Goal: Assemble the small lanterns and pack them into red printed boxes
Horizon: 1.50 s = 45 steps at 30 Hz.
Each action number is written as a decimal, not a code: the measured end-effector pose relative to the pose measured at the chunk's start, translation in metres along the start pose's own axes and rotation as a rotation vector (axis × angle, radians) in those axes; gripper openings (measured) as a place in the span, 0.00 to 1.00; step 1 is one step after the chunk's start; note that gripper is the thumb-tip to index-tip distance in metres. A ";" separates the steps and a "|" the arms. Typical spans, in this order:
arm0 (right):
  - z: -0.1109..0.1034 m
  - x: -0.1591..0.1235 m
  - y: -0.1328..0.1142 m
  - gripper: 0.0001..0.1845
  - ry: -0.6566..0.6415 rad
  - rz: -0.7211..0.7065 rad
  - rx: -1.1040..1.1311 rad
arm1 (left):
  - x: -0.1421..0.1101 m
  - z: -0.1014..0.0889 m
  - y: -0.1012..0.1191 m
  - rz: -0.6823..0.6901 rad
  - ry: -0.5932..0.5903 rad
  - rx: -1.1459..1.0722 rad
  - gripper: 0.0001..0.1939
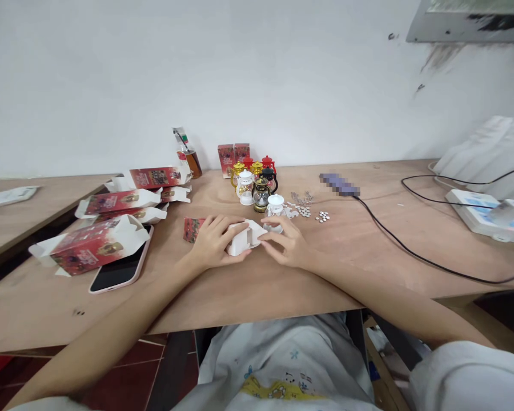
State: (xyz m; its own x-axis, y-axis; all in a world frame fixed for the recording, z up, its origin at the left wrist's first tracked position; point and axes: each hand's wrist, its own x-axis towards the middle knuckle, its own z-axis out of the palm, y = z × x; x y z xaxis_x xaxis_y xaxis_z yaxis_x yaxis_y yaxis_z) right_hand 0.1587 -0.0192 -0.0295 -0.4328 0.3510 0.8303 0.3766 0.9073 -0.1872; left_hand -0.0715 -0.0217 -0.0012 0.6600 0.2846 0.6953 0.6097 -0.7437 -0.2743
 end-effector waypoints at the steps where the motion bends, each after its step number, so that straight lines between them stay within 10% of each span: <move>1: 0.001 0.000 0.001 0.07 0.022 0.043 0.009 | 0.000 0.000 0.000 -0.006 0.014 0.003 0.23; 29: 0.005 0.005 -0.011 0.12 -0.183 0.490 1.046 | 0.000 0.006 0.012 0.110 0.252 -0.103 0.19; 45: 0.009 0.006 -0.023 0.15 -0.092 0.588 0.946 | 0.003 0.006 0.016 0.158 0.261 -0.050 0.16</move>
State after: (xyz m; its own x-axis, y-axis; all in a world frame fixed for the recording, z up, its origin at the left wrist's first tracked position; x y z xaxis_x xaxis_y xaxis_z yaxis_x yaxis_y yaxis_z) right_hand 0.1402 -0.0359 -0.0250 -0.4665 0.7635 0.4466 -0.2152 0.3918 -0.8945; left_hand -0.0576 -0.0287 -0.0077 0.6062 0.0031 0.7953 0.4815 -0.7974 -0.3639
